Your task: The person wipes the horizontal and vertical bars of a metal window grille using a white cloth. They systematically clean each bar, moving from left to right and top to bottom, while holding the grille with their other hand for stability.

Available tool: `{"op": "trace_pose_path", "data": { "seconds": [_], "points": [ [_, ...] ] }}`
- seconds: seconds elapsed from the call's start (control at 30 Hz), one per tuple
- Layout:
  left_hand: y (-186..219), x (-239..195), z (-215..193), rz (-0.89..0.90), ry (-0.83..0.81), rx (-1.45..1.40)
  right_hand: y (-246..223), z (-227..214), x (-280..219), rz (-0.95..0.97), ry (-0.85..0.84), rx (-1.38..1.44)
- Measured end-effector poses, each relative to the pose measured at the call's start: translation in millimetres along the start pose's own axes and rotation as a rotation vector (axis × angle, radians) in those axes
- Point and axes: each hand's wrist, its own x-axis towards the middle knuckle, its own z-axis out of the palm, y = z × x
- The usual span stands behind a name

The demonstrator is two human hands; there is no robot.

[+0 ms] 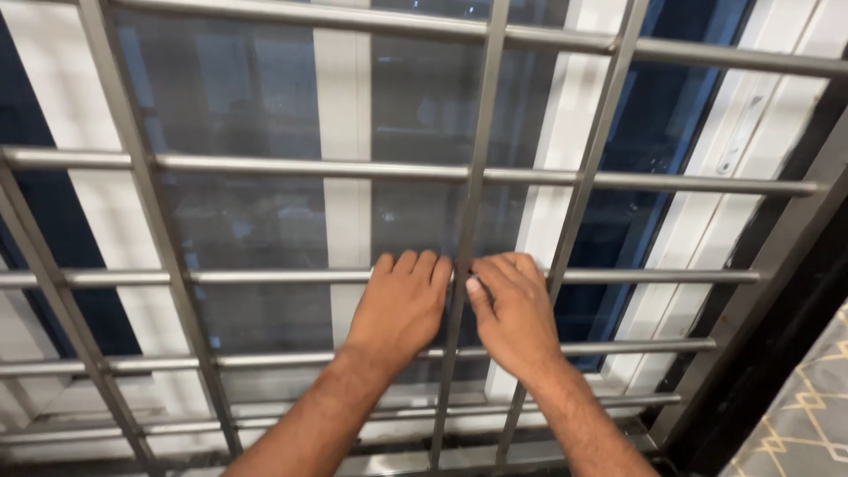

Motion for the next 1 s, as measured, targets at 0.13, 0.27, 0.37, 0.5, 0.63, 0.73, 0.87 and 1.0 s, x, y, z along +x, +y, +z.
{"op": "trace_pose_path", "data": {
  "seconds": [0.13, 0.27, 0.37, 0.5, 0.63, 0.73, 0.87, 1.0],
  "points": [
    [-8.3, -9.7, 0.7, 0.012, 0.018, 0.023, -4.1, -1.5, -3.6, -0.012, -0.028, -0.031],
    [-29.8, -20.1, -6.3, 0.017, 0.062, 0.100, -7.1, -2.0, -1.7, 0.017, -0.046, -0.002],
    [-30.0, -20.1, -6.9, -0.002, 0.014, 0.106, -5.0, -1.3, -1.3, 0.026, -0.064, -0.014],
    [-16.2, -14.4, -0.4, -0.066, 0.034, 0.122, -8.0, 0.6, -1.2, 0.003, -0.061, -0.070],
    [-8.0, -11.5, -0.5, -0.055, 0.066, 0.082, -12.2, 0.9, -2.7, -0.006, -0.066, -0.059],
    [-22.4, -17.2, -3.2, -0.016, 0.085, 0.091, -15.2, 3.7, -1.6, -0.029, -0.070, -0.083],
    [-44.4, -27.6, -10.5, 0.028, 0.058, 0.120, -15.8, 9.8, -3.3, -0.056, -0.084, -0.239],
    [-34.3, -24.2, -11.0, 0.022, 0.057, 0.111, -20.7, 14.6, -3.5, -0.070, -0.066, -0.322]
  ]
}}
